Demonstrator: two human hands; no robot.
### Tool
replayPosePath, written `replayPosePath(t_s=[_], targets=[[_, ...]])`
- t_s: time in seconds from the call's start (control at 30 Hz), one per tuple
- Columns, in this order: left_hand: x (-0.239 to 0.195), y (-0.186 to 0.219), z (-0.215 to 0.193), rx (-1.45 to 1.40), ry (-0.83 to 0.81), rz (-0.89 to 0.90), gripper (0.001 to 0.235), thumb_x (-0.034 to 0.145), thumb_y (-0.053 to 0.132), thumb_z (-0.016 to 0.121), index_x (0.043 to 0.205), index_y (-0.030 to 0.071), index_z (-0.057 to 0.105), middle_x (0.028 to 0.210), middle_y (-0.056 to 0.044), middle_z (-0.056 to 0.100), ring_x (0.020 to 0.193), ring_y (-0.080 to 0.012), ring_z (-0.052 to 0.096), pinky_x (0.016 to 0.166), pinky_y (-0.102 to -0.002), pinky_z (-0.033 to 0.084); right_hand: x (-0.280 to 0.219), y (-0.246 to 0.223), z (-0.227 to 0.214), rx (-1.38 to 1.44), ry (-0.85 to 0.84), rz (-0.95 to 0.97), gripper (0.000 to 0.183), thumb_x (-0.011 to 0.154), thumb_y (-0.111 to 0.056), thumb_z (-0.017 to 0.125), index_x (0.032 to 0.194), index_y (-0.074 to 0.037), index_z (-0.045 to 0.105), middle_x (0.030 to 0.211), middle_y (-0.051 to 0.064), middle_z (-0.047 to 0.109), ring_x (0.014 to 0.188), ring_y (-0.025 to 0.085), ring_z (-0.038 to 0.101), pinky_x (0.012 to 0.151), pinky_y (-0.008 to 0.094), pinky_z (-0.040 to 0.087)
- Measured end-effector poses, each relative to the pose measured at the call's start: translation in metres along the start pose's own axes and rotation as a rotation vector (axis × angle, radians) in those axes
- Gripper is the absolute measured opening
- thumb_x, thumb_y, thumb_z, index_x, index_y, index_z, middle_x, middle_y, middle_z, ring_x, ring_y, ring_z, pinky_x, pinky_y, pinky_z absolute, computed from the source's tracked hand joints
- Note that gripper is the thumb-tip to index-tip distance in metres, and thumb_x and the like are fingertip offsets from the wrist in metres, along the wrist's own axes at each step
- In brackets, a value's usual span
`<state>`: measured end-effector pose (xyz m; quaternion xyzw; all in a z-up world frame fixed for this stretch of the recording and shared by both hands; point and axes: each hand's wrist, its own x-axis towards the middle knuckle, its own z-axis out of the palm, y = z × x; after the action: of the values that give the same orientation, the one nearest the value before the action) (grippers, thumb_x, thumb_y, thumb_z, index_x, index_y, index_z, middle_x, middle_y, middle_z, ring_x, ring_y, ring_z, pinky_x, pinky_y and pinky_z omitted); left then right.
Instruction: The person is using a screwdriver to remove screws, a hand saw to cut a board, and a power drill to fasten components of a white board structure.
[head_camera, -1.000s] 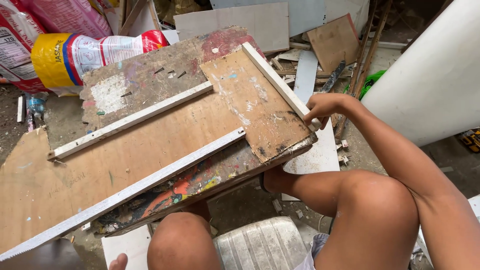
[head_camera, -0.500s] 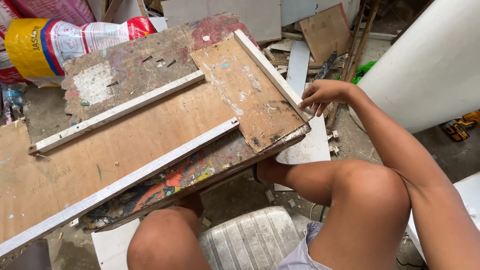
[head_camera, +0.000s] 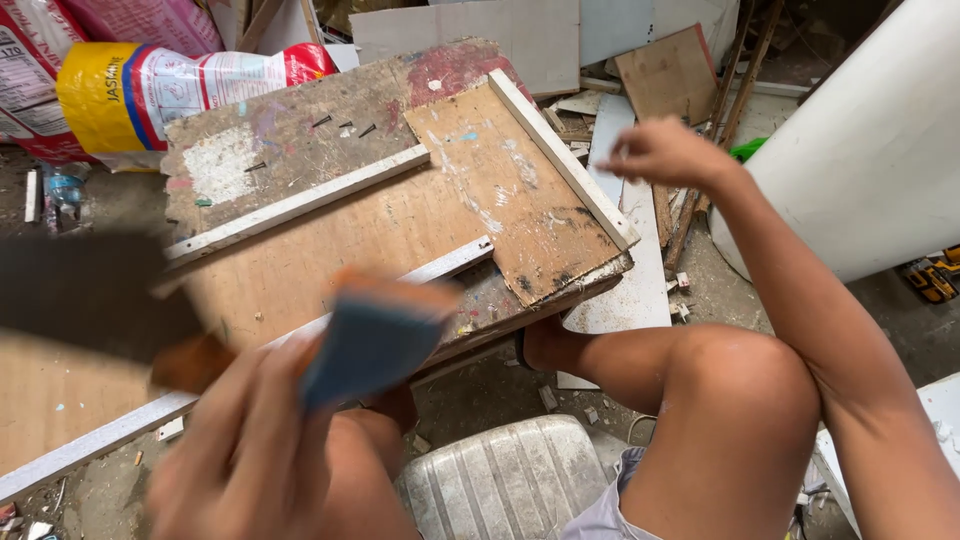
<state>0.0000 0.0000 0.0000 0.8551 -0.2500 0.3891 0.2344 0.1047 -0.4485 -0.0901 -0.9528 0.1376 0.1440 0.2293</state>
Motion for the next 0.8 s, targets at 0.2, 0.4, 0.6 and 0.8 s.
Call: replayPosePath(t_s=[0.2, 0.4, 0.6, 0.8], targets=[[0.083, -0.034, 0.082, -0.098, -0.3, 0.819, 0.049, 0.088, -0.014, 0.065, 0.134, -0.002, 0.059, 0.132, -0.014, 0.061, 0.088, -0.0256, 0.069, 0.078, -0.037, 0.056, -0.116, -0.126, -0.055, 0.143, 0.132, -0.899, 0.047, 0.095, -0.034, 0.062, 0.131, -0.003, 0.062, 0.125, 0.01, 0.073, 0.114, 0.021, 0.071, 0.097, 0.038, 0.056], [0.104, 0.013, 0.142, -0.022, -0.254, 0.939, 0.04, 0.093, 0.001, 0.065, 0.132, 0.004, 0.063, 0.123, -0.006, 0.063, 0.062, -0.018, 0.066, 0.057, -0.031, 0.055, -0.129, -0.148, 0.015, -0.348, 0.518, -0.221, 0.026, 0.09, -0.032, 0.065, 0.098, -0.01, 0.054, 0.07, 0.01, 0.068, 0.06, 0.04, 0.065, 0.053, 0.055, 0.048], [0.099, -0.036, 0.176, -0.46, -0.4, 0.696, 0.059, 0.106, 0.001, 0.07, 0.158, 0.014, 0.047, 0.167, -0.004, 0.04, 0.078, -0.022, 0.071, 0.061, -0.035, 0.06, -0.098, -0.105, 0.009, -0.227, 0.884, -0.242, 0.025, 0.095, -0.029, 0.075, 0.099, -0.009, 0.061, 0.065, 0.007, 0.062, 0.057, 0.033, 0.063, 0.056, 0.052, 0.051], [-0.05, -0.158, 0.226, 0.111, -0.764, 0.433, 0.065, 0.09, 0.066, 0.064, 0.134, 0.018, 0.057, 0.12, -0.006, 0.07, 0.103, -0.0351, 0.064, 0.08, -0.048, 0.051, -0.077, -0.045, -0.001, 0.438, 0.736, -0.067, 0.046, 0.098, -0.024, 0.068, 0.068, -0.017, 0.034, 0.064, -0.005, 0.034, 0.06, 0.011, 0.029, 0.057, 0.033, 0.027]])
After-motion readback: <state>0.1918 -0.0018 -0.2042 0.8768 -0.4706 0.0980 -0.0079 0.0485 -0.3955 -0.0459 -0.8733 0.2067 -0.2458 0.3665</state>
